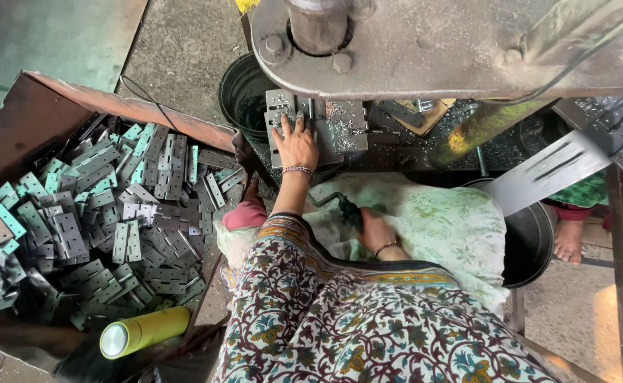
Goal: The person operates a manual press machine to process small metal pieces. They repeatedly pick up a metal piece from a bin, place it into the press die, and pull a lever to activate the press. The processed pieces are then removed and placed into a cloth bag.
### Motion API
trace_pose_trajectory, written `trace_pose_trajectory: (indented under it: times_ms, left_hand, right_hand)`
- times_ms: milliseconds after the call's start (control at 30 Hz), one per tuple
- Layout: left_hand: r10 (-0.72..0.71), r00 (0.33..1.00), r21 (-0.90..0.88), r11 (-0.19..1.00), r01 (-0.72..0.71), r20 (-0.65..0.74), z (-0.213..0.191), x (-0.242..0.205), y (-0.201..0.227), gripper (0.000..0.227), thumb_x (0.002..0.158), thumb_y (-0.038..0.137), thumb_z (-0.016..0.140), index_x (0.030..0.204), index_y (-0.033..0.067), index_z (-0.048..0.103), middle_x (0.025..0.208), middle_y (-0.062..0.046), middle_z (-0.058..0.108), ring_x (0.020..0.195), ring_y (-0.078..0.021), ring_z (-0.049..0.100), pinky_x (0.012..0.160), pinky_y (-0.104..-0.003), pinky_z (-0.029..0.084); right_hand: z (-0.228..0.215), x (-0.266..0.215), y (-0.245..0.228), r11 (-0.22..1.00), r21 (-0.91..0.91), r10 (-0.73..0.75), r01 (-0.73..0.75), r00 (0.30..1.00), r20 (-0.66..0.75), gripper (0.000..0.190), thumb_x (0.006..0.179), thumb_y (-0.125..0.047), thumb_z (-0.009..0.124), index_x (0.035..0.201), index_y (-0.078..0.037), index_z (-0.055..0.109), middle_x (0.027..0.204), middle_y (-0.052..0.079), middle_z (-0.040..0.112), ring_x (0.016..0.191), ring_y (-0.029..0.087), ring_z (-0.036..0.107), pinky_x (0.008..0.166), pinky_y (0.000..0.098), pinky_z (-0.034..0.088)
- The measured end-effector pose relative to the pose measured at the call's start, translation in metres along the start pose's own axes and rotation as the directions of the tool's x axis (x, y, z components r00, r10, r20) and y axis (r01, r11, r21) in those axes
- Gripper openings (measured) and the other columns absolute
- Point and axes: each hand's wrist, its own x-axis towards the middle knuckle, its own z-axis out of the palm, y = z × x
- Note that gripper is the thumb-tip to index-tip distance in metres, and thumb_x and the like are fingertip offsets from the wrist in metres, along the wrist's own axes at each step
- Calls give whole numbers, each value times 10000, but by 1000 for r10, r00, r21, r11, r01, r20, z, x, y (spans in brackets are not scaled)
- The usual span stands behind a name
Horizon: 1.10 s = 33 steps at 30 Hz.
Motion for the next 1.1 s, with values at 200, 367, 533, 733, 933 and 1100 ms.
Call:
trace_pose_trajectory:
  times_ms: [200, 367, 533, 733, 933, 1100]
  left_hand:
    - [-20, 999, -11, 1000, 21, 35, -2, 2, -8, 372, 1028, 304, 467, 1150, 93, 748, 1506, -57, 545, 1515, -380, 276, 1176, -663, 221]
    - [-14, 998, 37, 999, 12, 64, 4, 2, -3, 362, 1007, 303, 482, 1168, 104, 738, 1501, -50, 536, 1500, -380, 270, 1150, -659, 234]
    - [39, 999, -83, 996, -40, -7, -13, -5, -13, 374, 939, 339, 595, 1188, 94, 730, 1463, -41, 559, 1482, -369, 307, 1143, -629, 270]
    - [34, 992, -173, 983, -55, -121, -48, -54, -71, 297, 821, 226, 733, 1089, 103, 764, 1405, -37, 608, 1455, -350, 420, 1141, -548, 386]
    - [-261, 879, -374, 922, 103, -400, -56, -142, -188, 366, 840, 229, 787, 1176, 88, 755, 1367, -97, 651, 1277, -398, 546, 1054, -456, 487]
    - [-568, 799, -313, 808, 499, -195, -7, -256, -248, 433, 794, 153, 752, 1222, 91, 734, 1297, -134, 675, 1187, -393, 588, 989, -469, 518]
  right_hand:
    - [54, 15, 22, 992, -16, -129, 128, 976, -173, 682, 767, -300, 774, 1344, -64, 500, 1144, 272, 667, 990, 464, 676, 805, 559, 561]
    - [54, 15, 27, 995, -47, -96, 90, 983, -154, 673, 797, -329, 767, 1348, -56, 496, 1140, 251, 664, 991, 444, 675, 795, 541, 566]
    - [39, 9, 18, 997, -6, -82, 81, 996, -34, 732, 819, -298, 747, 1426, -27, 442, 1162, 276, 662, 1014, 433, 671, 830, 527, 566]
    - [-15, -5, 28, 873, 470, -207, 128, 971, 120, 593, 805, -219, 791, 1332, -38, 589, 995, 191, 760, 820, 268, 721, 706, 376, 578]
    - [-45, -31, 36, 193, 902, -288, -387, 856, 429, 570, 936, -270, 611, 1449, -112, 418, 989, 163, 668, 691, 144, 646, 445, 242, 451]
    - [-36, -25, 41, 168, 930, -412, -327, 834, 367, 565, 952, -332, 597, 1396, -20, 438, 1051, 208, 641, 697, 170, 636, 478, 249, 473]
